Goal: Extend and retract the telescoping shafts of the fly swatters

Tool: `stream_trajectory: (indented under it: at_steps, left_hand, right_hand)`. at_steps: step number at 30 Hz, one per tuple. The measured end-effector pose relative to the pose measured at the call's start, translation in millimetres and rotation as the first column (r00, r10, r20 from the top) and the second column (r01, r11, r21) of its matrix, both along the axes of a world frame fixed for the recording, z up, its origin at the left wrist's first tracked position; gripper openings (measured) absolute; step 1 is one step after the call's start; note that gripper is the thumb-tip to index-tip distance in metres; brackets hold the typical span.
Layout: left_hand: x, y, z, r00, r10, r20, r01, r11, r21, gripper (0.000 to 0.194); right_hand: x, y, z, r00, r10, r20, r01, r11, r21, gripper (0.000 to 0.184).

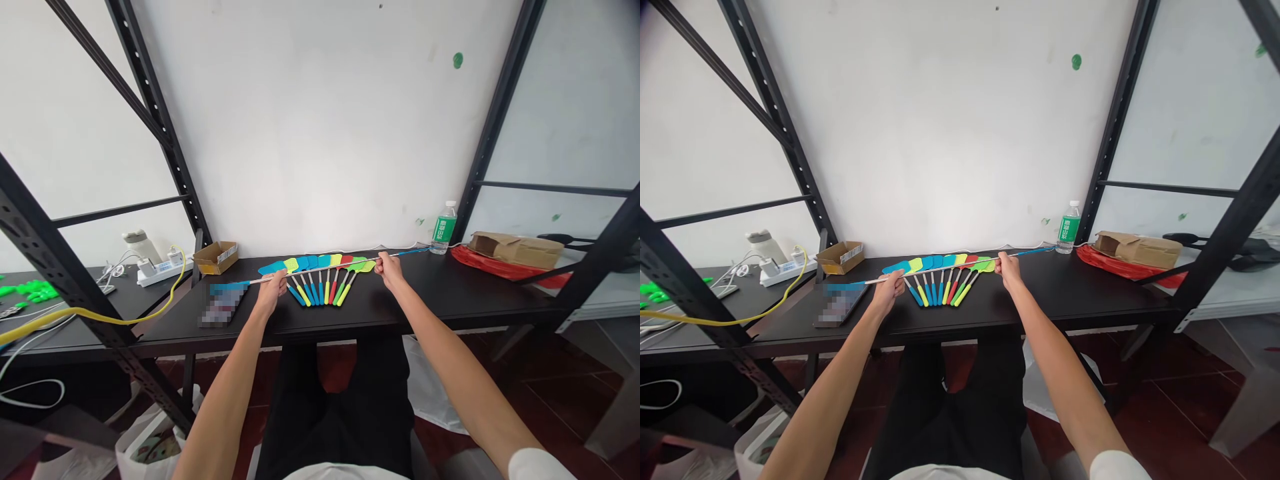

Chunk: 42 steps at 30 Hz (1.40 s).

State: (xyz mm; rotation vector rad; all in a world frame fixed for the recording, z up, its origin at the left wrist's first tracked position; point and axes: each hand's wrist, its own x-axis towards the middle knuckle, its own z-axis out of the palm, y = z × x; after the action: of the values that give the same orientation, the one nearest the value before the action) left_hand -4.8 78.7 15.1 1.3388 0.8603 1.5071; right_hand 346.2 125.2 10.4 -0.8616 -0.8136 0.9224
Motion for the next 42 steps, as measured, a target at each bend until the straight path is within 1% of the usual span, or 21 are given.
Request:
stream_trajectory:
  at_steps: [5, 14, 23, 26, 28, 30, 32, 35, 38, 42]
  left_hand:
    - [-8, -5, -7.1, 1.000, 0.006, -0.005, -0.006, 1.000, -0.010, 0.048]
    - [-19, -8, -5.5, 1.000, -0.002, -0.017, 0.002, 1.000, -0.008, 0.046]
    - [-22, -13, -9.7, 0.996, -0.042, -0.077, 0.041, 0.999, -0.013, 0.051]
    - [-24, -17, -11.3, 0.995, -0.063, -0.072, 0.060, 0.997, -0.042, 0.049]
    - [-31, -21, -12.4, 0.999, -0.036, -0.004, 0.035, 0.997, -0.075, 0.046]
    - [-40, -26, -13.1, 0.995, 0.042, 0.090, -0.033, 0.995, -0.095, 0.046]
    - [-49, -31, -12.9, 0.990, 0.080, 0.116, -0.067, 0.991, -0.112, 0.043]
    - [-55, -36, -11.5, 0.986, 0.084, 0.146, -0.069, 0.992, -0.107, 0.046]
    - [-53, -39, -10.0, 0.976, 0.138, 0.166, -0.122, 0.987, -0.105, 0.047]
    - [-52, -42, -9.8, 0.965, 0.211, 0.158, -0.200, 0.976, -0.084, 0.045]
  right_hand:
    - [1, -2, -10.4, 1.000, 0.012, 0.020, -0.011, 1.000, -0.010, 0.031]
    - [3, -6, -12.4, 1.000, 0.011, 0.026, -0.010, 1.000, -0.020, 0.028]
    - [12, -18, -24.4, 1.000, 0.009, 0.018, -0.008, 0.999, -0.048, 0.029]
    - [16, -22, -25.1, 1.000, 0.022, 0.017, -0.021, 0.998, -0.066, 0.031]
    - [19, -24, -24.0, 1.000, 0.023, -0.020, -0.025, 0.998, -0.065, 0.033]
    - [23, -25, -22.5, 0.997, 0.037, -0.062, -0.040, 0.997, -0.060, 0.035]
    - [26, -26, -21.7, 0.995, 0.072, -0.071, -0.076, 0.996, -0.055, 0.037]
    - [27, -27, -22.7, 0.992, 0.120, -0.042, -0.122, 0.992, -0.044, 0.040]
    - [27, -26, -24.9, 0.994, 0.107, -0.035, -0.108, 0.993, -0.039, 0.042]
    - [29, -23, -25.4, 0.998, 0.035, -0.052, -0.038, 0.998, -0.059, 0.041]
